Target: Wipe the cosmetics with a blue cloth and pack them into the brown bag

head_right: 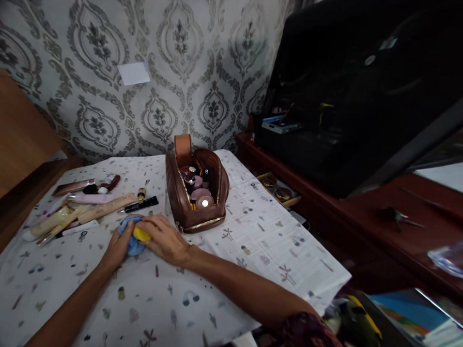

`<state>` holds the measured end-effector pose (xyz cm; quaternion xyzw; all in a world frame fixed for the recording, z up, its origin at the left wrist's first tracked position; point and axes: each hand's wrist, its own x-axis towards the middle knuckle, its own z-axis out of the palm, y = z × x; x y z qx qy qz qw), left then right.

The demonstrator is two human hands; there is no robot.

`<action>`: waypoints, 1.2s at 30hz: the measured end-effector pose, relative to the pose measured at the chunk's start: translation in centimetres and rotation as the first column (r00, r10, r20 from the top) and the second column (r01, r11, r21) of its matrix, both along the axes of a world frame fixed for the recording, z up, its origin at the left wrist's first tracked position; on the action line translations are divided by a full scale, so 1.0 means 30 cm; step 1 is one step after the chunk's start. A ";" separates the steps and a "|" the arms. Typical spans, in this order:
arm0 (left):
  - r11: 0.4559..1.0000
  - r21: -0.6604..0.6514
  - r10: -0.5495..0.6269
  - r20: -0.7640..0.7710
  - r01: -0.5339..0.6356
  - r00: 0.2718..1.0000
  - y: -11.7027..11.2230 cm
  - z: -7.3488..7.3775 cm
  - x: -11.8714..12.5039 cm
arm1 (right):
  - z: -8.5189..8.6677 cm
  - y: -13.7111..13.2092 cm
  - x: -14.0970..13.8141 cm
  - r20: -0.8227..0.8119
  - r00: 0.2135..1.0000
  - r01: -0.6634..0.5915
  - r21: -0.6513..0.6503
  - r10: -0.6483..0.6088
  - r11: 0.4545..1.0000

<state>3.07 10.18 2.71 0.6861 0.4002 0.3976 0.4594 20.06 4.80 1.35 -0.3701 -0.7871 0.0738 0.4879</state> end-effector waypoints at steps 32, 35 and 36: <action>0.543 0.768 0.018 -0.416 0.341 0.909 -0.030 0.326 0.256 | 0.399 -0.048 0.460 0.033 0.882 0.472 -0.023 -0.471 0.881; 0.470 0.778 0.096 -0.514 0.416 0.852 0.014 0.376 0.330 | 0.412 -0.022 0.503 0.118 0.853 0.515 -0.032 -0.509 0.856; 0.457 0.772 0.109 -0.542 0.443 0.833 0.029 0.388 0.356 | 0.416 -0.017 0.513 0.151 0.846 0.522 -0.038 -0.512 0.852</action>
